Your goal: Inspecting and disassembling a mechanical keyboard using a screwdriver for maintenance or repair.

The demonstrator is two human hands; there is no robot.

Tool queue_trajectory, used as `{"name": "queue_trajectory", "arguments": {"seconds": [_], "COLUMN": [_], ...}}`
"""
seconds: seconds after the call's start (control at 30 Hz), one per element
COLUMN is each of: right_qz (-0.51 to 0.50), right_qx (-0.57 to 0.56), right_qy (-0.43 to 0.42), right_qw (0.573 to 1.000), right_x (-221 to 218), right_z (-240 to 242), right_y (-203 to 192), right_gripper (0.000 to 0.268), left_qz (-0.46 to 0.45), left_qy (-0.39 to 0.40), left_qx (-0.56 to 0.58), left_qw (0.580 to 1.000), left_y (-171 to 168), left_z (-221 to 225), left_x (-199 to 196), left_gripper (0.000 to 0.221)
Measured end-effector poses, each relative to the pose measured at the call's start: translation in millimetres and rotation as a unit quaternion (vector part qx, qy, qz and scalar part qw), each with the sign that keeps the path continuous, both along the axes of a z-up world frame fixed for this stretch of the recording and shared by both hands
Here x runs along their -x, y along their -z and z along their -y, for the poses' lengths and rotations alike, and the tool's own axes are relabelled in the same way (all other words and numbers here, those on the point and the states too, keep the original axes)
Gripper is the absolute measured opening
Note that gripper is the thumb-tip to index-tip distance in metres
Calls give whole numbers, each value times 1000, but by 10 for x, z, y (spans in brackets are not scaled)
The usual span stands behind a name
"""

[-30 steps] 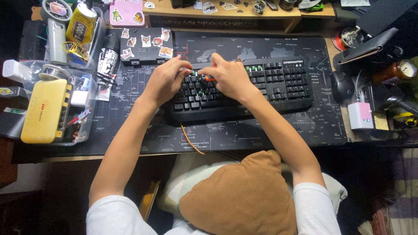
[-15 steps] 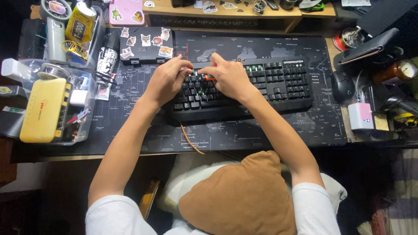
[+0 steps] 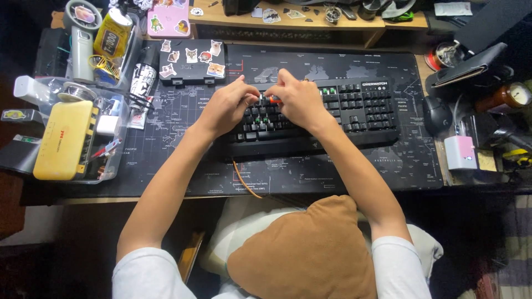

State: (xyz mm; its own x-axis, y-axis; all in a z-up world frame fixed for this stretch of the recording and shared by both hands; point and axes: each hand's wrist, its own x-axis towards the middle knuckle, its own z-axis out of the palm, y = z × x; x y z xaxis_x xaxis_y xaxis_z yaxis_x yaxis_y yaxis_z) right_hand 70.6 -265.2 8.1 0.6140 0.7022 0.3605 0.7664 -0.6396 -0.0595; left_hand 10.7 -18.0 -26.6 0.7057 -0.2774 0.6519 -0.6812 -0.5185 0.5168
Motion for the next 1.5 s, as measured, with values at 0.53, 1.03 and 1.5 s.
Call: {"name": "queue_trajectory", "arguments": {"seconds": [0.53, 1.03, 1.5], "right_qz": [-7, -6, 2], "right_qx": [-119, -163, -188], "right_qy": [18, 20, -44], "right_qw": [993, 986, 981], "right_x": [-197, -203, -192], "right_z": [264, 320, 355], "right_y": [81, 49, -60], "right_gripper": [41, 50, 54], "left_qz": [60, 57, -66], "left_qy": [-58, -63, -29], "left_qx": [-230, -257, -249], "left_qw": [970, 963, 966], "left_y": [-16, -148, -321], "left_z": [161, 218, 195], "left_x": [145, 255, 305], "left_gripper": [11, 22, 11]}}
